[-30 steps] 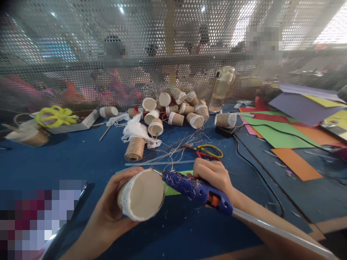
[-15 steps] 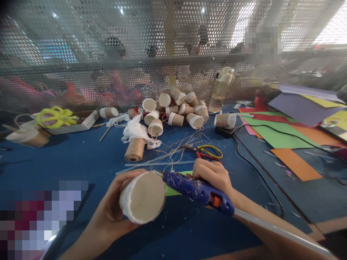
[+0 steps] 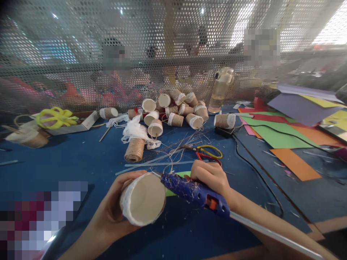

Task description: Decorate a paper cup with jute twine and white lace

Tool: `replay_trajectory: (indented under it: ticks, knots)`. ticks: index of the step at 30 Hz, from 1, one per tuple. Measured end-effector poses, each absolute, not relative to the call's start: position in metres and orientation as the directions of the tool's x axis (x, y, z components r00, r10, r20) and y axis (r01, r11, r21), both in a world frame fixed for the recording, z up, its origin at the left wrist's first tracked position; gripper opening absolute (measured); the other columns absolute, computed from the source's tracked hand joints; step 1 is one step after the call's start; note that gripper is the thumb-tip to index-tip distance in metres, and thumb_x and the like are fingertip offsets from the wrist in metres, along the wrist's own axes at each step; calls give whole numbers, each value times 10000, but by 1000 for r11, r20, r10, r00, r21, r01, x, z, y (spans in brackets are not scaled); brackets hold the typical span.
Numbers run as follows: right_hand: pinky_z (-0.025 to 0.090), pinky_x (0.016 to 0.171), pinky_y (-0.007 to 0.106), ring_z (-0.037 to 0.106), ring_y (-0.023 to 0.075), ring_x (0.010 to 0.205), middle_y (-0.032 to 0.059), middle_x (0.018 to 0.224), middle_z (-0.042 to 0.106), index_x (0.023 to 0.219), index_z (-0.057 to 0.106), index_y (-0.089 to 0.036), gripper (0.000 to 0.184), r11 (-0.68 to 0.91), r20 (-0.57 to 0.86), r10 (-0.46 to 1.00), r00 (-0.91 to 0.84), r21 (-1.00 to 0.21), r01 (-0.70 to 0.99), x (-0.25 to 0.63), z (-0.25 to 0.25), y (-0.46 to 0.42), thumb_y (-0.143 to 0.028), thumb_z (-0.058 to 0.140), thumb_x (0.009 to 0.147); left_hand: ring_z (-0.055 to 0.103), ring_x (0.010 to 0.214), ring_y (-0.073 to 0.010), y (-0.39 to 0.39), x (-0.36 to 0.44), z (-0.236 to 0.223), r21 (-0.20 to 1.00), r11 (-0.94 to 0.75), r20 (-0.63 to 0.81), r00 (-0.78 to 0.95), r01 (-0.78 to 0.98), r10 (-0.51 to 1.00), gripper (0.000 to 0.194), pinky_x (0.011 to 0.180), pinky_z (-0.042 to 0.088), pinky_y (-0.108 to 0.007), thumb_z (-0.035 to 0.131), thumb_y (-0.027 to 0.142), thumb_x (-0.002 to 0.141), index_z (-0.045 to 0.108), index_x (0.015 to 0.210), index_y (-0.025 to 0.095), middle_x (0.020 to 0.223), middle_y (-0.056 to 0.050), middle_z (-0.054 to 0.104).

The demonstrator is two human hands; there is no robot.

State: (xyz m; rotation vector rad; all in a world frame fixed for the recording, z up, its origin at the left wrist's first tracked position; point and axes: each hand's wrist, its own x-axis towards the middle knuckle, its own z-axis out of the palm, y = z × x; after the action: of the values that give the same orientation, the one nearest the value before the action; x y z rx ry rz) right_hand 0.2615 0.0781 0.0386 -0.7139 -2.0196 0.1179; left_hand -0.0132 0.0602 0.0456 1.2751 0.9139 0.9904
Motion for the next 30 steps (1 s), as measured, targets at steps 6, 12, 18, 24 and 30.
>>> replay_trajectory:
  ticks: [6,12,18,24,30]
  knots:
    - [405,543,266,481,139,590,5,693,473,816,482,-216,321,828,761,528,-376,-363,428,265,34,81,-416,431,1062,586,1168,-248,58,-10,52,996,71,-48,322,-60,945,665,958,464,-331,943,410,599,631,1186,407,1297,21,625]
    - [436,569,272,517,143,625,20,715,507,845,491,-214,306,830,734,535,-419,-364,422,266,36,79,-434,459,1055,598,1135,-246,57,-9,55,989,111,-72,340,-97,938,651,912,477,-317,949,406,591,639,1163,380,1288,8,624]
    - [441,561,264,529,144,617,12,712,506,831,501,-214,211,827,744,535,-400,-365,427,265,34,80,-304,518,1021,595,1126,-238,57,-8,54,990,109,-72,357,-85,931,656,919,468,-317,940,386,616,622,1189,390,1259,10,647]
    - [460,569,268,544,154,619,22,720,525,841,508,-214,171,833,740,530,-413,-366,414,268,34,81,-235,498,1010,601,1130,-281,58,-9,54,994,90,-61,359,-66,931,662,905,485,-362,934,372,618,613,1197,359,1265,-27,648]
    - [459,564,270,545,151,621,25,719,532,834,510,-211,212,837,747,527,-406,-371,403,266,35,81,-297,490,1027,598,1141,-280,58,-8,55,990,113,-78,347,-79,935,659,904,487,-352,945,374,598,631,1177,369,1273,-16,651]
